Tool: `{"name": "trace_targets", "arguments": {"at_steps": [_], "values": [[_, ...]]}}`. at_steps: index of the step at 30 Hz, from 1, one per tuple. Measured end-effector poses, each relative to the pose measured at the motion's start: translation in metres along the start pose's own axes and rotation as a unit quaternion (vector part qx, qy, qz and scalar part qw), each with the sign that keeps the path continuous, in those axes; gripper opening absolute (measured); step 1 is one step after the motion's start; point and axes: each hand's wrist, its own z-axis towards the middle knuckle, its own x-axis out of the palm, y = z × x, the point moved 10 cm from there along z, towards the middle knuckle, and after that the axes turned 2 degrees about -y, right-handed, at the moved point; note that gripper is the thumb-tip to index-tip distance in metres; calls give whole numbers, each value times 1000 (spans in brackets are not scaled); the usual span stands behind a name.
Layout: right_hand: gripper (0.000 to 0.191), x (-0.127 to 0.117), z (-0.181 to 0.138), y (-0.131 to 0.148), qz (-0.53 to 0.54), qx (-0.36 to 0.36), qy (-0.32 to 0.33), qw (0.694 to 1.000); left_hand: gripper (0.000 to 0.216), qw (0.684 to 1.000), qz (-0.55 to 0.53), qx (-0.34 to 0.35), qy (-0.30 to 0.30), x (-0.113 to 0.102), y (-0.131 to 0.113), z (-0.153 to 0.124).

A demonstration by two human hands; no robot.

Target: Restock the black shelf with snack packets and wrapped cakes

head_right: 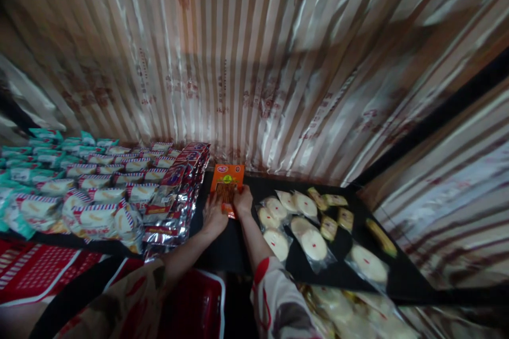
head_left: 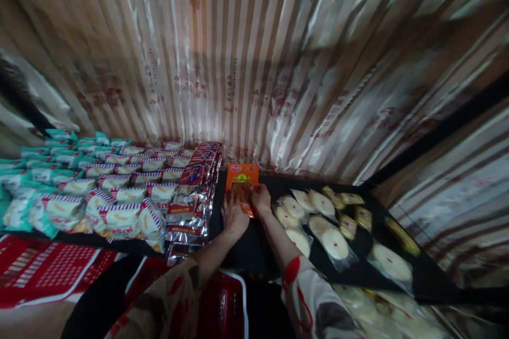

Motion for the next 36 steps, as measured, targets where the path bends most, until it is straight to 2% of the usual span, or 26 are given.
{"name": "trace_targets", "arguments": {"at_steps": [7,12,16,22,29,32,36], "values": [[13,26,29,15,-26,-5,7,1000,49,999,-20,-32,-18,6,8,33],[16,37,33,22,-35,-15,15,999,47,998,2,-51,-23,6,14,43],[26,40,30,24,-74,-15,25,997,48,998,20,-56,-12,9,15,46],[36,41,24,34,-112,-97,16,989,50,998,34,-42,-22,10,16,48],[33,52,21,33,-138,-168,46,975,50,998,47,-26,-27,14,19,52],[33,46,15,36,-122,-170,43,977,52,998,42,10,-34,13,12,49],[33,19,-13,43,-44,-147,3,988,46,997,14,51,-55,1,1,25]]}}
